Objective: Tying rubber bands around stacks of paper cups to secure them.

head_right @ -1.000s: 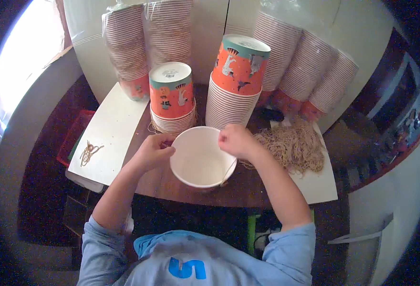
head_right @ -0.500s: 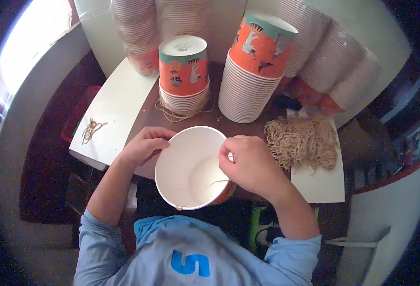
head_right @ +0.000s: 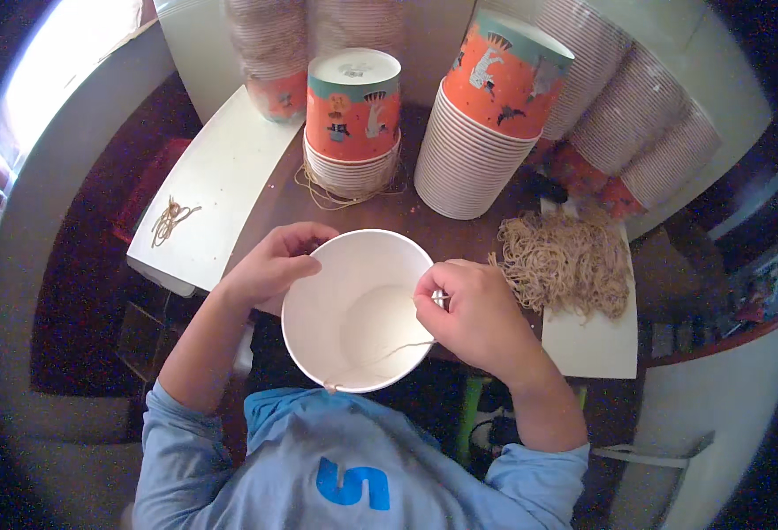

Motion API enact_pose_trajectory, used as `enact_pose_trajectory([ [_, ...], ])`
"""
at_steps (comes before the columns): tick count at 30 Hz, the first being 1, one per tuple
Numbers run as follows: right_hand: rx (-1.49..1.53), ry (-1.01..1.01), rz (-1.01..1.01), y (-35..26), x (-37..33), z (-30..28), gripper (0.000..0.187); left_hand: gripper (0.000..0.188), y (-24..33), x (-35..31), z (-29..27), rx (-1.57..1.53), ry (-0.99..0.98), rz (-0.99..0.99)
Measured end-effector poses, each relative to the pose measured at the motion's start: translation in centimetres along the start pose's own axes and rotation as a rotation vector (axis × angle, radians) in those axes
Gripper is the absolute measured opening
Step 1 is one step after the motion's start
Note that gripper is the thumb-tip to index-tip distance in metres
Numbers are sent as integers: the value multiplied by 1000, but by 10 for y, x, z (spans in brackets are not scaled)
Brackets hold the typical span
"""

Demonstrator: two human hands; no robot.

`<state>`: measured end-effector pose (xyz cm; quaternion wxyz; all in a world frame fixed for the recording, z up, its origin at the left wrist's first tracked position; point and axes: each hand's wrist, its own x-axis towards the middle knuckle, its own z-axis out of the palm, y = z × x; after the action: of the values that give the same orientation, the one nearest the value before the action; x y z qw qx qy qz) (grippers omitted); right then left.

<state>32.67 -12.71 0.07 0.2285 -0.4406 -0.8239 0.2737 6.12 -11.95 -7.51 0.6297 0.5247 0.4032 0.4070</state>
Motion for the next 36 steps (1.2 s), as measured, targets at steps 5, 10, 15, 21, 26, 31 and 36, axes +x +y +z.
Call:
enact_pose_trajectory([
  [5,59,-50,60,5,3,0,9,45,6,7,1,-38,-87,-85],
  [10,67,-134,57,5,6,1,12,42,8,15,0,7,-153,-60],
  [15,-53,-90,-27,16,9,8,14,24,10,17,3,213,-67,-83],
  [21,-98,-103,-59,13,8,10,13,16,12,17,6,451,-15,28],
  [26,-88,-63,-96,21,8,14,11,16,27,13,20,530,60,-44],
  [31,-72,-99,-70,20,9,13,12,22,33,11,33,721,163,-47],
  [36,-134,-108,-148,27,17,13,10,25,18,11,37,1045,271,128],
])
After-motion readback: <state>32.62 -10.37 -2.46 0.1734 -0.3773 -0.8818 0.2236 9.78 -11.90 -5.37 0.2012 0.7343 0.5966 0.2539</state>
